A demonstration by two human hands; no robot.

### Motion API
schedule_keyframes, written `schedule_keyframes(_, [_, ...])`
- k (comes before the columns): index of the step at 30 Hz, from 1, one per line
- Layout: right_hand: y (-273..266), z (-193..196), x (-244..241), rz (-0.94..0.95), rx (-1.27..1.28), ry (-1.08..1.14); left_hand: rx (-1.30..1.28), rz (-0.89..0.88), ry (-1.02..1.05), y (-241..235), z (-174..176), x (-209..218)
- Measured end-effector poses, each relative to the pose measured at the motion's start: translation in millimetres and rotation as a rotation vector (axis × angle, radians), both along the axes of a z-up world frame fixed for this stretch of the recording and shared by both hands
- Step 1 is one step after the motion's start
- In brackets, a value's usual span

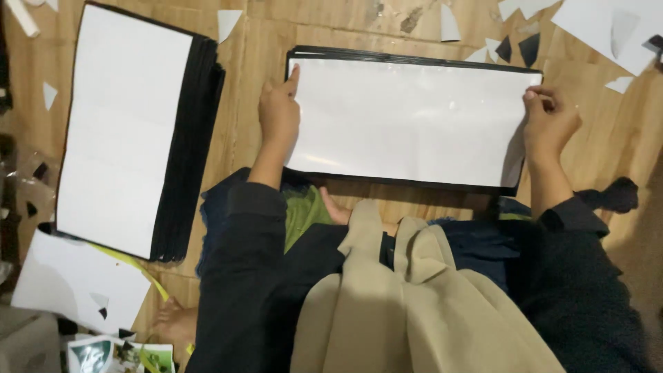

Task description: Applying white adhesive sheets to the interior of black folders and smoothing them out

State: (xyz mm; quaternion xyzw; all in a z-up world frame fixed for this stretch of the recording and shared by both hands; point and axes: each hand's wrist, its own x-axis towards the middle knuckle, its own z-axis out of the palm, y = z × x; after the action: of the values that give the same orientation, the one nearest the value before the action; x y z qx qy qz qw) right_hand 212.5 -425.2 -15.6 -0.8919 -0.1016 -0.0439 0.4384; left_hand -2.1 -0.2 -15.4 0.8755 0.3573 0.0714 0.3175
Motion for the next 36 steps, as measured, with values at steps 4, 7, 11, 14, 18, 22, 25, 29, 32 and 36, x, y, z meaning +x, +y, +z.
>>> schedule_keyframes(4, [10,17,-8,-0.015,-0.017,0.044,-0.012,-0.025,-0.094,0,9,-6])
schedule_keyframes(7, [10,13,-9,0.001,-0.010,-0.015,0.092,-0.012,-0.106,1,12,-8])
schedule_keyframes(11, [12,12,-11,-0.025,-0.022,-0.041,0.087,-0.058,-0.014,3,21,-7])
schedule_keyframes(14, [16,17,-15,-0.095,0.022,0.025,0.114,-0.075,-0.021,6,18,-9])
schedule_keyframes(18, [20,23,-17,-0.064,0.010,0.001,0.003,0.019,0.017,6,21,-7])
schedule_keyframes(22, [21,25,-18,-0.046,-0.006,-0.027,0.035,0.025,0.035,6,21,-8])
schedule_keyframes(25, [22,29,-20,-0.043,-0.015,-0.009,0.008,0.037,0.042,4,26,-7])
schedule_keyframes(29, [23,30,-20,-0.028,-0.020,-0.041,0.022,0.021,0.044,7,22,-7])
schedule_keyframes(32, [23,30,-20,-0.047,-0.004,-0.027,0.029,0.017,0.047,4,27,-5])
schedule_keyframes(36, [20,31,-17,0.012,-0.089,-0.056,0.114,0.048,0.078,-5,44,-3])
